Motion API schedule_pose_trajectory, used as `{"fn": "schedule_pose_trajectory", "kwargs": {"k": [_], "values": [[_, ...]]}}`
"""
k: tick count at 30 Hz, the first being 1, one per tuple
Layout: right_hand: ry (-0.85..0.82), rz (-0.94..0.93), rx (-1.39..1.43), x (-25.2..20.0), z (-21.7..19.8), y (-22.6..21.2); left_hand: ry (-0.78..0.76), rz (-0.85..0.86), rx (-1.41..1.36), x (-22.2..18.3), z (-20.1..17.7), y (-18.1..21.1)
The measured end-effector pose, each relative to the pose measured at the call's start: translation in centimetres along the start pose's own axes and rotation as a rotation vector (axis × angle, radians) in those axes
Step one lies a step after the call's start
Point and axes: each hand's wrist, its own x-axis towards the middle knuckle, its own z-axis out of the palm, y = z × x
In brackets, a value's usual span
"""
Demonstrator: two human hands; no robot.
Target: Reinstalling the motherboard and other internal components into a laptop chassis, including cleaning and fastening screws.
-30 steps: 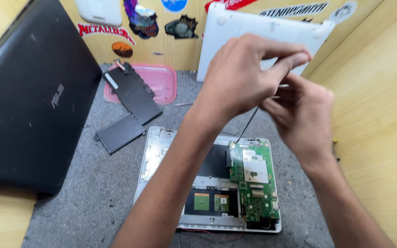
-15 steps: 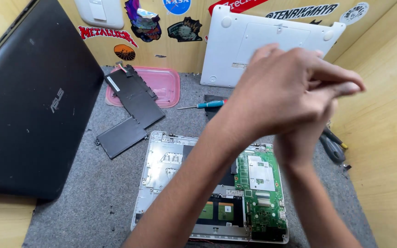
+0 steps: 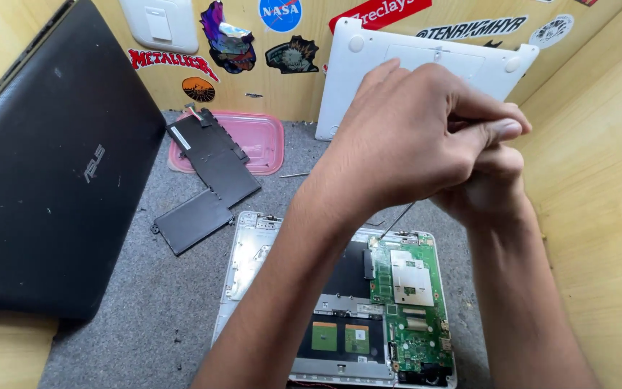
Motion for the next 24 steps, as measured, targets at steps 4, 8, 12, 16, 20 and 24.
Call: {"fn": "schedule_pose_trajectory", "kwargs": {"k": [4, 8, 12, 16, 20, 24], "values": [[-0.010, 0.146, 0.203, -0.7, 2.0, 1.2, 0.018, -0.020, -0.015, 0.4, 1.5, -0.5], [-0.042, 0.220, 0.374, -7.8, 13.3, 0.4, 0.030, -0.030, 0.046, 0.8, 1.2, -0.6], [-0.070, 0.329, 0.540, -8.6, 15.5, 0.3, -0.065, 0.006, 0.018, 0.1, 0.8, 2.1], [-0.092, 0.430, 0.736, -8.7, 14.6, 0.4, -0.091, 0.007, 0.015, 0.2, -0.2, 1.4], [-0.095, 0.466, 0.950, -10.3, 12.6, -0.8, -0.071, 0.060, 0.006, 0.5, 0.7, 1.4], [-0.132, 0.559, 1.125, -11.3, 12.5, -2.2, -0.073, 0.103, 0.082, 0.5, 0.6, 0.9]]}}
